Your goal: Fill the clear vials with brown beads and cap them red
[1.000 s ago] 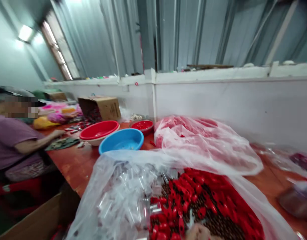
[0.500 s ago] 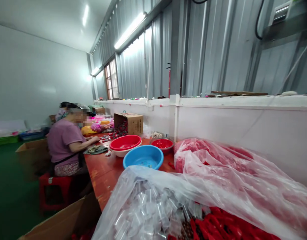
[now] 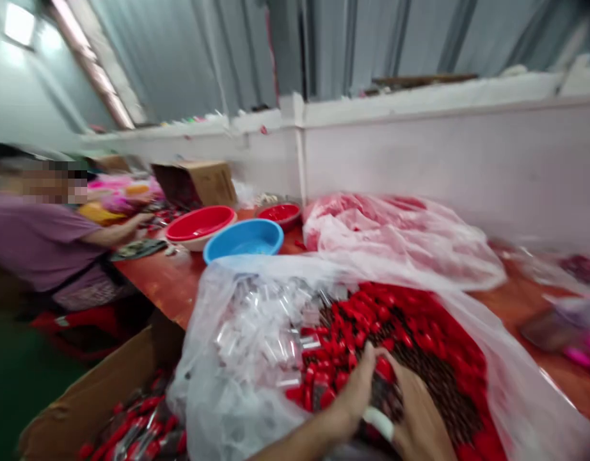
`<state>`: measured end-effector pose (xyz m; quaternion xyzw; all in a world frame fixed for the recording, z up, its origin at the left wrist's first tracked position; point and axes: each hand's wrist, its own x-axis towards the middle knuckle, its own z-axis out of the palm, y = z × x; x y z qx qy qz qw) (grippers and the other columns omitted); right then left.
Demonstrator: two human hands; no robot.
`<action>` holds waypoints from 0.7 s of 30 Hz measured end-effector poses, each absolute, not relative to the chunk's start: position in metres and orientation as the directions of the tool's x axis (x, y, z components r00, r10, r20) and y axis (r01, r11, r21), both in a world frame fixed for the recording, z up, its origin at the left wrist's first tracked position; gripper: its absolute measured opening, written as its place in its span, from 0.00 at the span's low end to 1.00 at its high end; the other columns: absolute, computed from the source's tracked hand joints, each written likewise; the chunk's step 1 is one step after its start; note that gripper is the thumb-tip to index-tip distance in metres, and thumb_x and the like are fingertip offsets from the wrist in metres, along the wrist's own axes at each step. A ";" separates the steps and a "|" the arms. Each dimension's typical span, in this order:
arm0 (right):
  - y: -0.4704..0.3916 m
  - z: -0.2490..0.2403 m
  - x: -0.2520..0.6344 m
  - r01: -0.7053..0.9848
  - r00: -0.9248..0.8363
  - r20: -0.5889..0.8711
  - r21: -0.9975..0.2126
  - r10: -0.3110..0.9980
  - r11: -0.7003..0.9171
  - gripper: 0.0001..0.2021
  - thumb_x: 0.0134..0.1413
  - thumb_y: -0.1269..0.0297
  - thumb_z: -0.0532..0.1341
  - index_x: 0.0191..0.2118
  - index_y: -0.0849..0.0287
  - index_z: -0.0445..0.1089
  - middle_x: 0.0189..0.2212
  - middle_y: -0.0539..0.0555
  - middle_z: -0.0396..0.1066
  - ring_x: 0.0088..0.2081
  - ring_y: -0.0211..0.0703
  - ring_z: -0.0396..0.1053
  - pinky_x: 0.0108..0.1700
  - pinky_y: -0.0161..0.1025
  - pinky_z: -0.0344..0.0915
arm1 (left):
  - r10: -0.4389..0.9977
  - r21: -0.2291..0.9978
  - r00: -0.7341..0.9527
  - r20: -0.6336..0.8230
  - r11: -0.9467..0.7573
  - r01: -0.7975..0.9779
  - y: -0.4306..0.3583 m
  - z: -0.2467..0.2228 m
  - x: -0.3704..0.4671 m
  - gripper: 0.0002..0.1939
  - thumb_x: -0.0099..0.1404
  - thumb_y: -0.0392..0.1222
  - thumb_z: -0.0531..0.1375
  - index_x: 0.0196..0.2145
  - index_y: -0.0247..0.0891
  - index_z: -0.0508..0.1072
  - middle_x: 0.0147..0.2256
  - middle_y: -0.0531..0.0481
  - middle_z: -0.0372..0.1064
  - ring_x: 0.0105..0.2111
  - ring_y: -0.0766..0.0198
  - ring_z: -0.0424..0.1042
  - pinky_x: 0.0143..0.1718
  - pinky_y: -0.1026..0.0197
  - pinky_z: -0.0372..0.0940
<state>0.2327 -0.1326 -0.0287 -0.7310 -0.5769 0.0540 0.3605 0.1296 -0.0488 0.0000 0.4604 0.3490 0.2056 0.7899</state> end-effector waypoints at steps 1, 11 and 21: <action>-0.136 -0.032 0.232 0.807 0.307 0.326 -0.587 0.894 -0.063 0.34 0.43 0.55 0.66 0.57 0.53 0.55 0.50 0.57 0.64 0.50 0.53 0.63 0.49 0.49 0.65 | 0.633 0.856 0.676 -0.377 0.517 -0.006 -0.055 -0.003 0.129 0.40 0.58 0.69 0.42 0.57 0.39 0.61 0.46 0.43 0.70 0.45 0.54 0.70 0.52 0.50 0.59; -0.136 -0.026 0.234 0.899 0.150 0.491 -0.428 0.858 0.088 0.27 0.45 0.67 0.58 0.54 0.62 0.55 0.44 0.62 0.66 0.45 0.54 0.65 0.47 0.52 0.63 | 0.719 0.950 0.648 -0.250 0.310 0.023 -0.059 -0.006 0.133 0.29 0.64 0.59 0.46 0.51 0.36 0.66 0.51 0.45 0.66 0.54 0.57 0.61 0.57 0.56 0.52; -0.146 -0.033 0.225 0.877 0.150 0.452 -0.472 0.880 0.093 0.27 0.43 0.64 0.60 0.52 0.60 0.58 0.45 0.61 0.67 0.49 0.54 0.63 0.49 0.51 0.62 | 0.660 0.917 0.667 -0.345 0.387 0.092 -0.070 -0.011 0.126 0.25 0.64 0.52 0.46 0.52 0.36 0.63 0.44 0.44 0.70 0.39 0.59 0.71 0.40 0.59 0.65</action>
